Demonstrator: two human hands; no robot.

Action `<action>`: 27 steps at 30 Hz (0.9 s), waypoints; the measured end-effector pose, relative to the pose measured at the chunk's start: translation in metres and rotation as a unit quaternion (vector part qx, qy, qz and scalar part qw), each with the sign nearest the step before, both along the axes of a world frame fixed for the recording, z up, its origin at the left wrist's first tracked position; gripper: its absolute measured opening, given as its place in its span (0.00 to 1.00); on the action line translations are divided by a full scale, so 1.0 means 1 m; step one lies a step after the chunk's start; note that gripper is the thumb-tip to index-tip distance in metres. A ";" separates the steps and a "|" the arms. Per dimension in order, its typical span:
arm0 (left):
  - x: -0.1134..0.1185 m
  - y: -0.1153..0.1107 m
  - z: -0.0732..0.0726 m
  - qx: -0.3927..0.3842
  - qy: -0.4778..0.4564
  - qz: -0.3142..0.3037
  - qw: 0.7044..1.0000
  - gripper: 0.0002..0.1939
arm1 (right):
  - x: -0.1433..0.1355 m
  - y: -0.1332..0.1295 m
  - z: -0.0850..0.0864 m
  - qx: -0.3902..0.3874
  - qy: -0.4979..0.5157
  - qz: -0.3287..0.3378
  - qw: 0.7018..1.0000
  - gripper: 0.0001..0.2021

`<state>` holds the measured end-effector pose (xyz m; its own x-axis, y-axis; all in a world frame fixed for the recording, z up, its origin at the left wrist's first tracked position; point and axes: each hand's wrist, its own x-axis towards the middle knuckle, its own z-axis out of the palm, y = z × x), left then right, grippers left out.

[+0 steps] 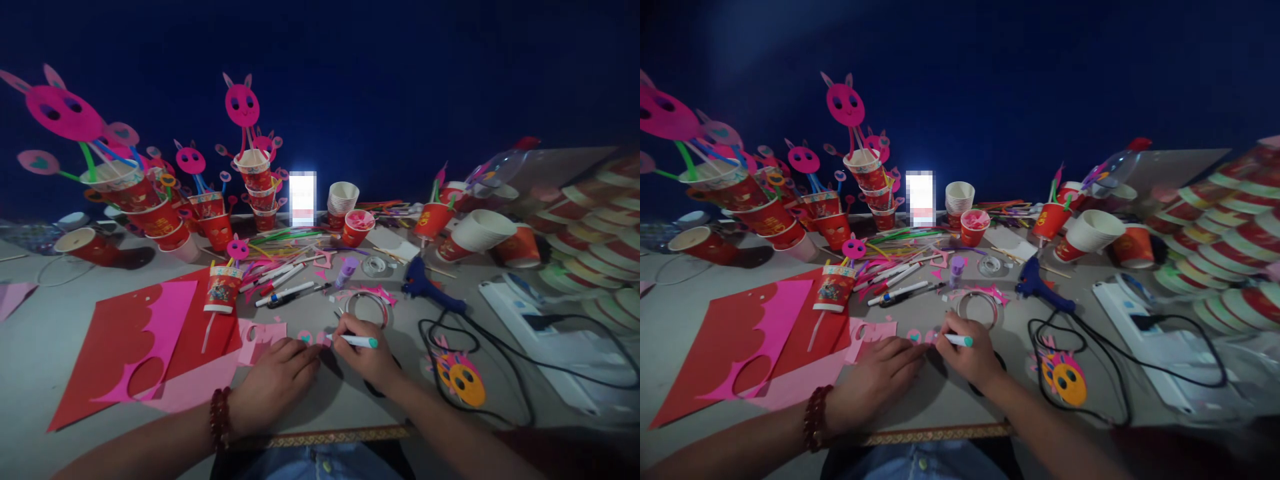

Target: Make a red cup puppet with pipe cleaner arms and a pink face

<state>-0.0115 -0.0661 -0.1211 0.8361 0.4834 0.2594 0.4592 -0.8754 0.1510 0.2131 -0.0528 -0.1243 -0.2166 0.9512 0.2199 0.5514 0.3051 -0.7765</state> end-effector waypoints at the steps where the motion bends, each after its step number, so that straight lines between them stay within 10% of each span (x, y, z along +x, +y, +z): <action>1: 0.000 0.000 -0.001 0.000 0.000 0.001 1.000 0.07 | 0.000 0.000 0.000 -0.001 0.001 0.001 1.000 0.07; 27: 0.000 0.000 -0.001 -0.001 -0.003 0.002 1.000 0.11 | 0.000 -0.001 0.000 -0.028 -0.003 0.025 0.999 0.06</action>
